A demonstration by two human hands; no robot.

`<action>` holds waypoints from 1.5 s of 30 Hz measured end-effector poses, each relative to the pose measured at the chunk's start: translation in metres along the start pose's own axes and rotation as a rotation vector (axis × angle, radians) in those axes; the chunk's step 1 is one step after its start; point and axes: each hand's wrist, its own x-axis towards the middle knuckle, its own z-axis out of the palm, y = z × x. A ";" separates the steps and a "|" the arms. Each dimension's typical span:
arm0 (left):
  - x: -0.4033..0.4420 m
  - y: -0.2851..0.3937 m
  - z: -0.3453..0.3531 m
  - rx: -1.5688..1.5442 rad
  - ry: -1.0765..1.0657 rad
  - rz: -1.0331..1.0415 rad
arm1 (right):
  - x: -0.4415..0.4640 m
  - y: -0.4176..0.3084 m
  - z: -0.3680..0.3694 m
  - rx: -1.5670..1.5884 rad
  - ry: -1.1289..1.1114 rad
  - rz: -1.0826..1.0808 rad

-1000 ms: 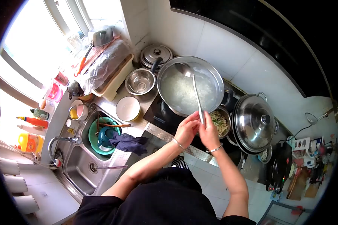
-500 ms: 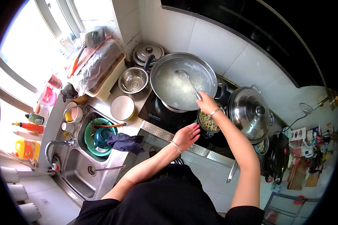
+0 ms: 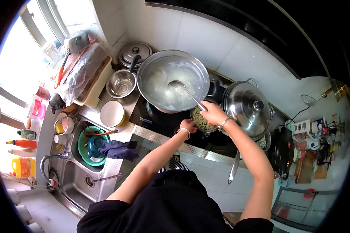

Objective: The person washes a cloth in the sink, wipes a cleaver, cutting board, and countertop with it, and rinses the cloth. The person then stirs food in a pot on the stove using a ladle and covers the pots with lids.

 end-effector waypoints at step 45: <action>-0.125 0.058 -0.026 -0.241 -0.646 0.025 | 0.024 -0.003 -0.011 -0.096 0.012 -0.036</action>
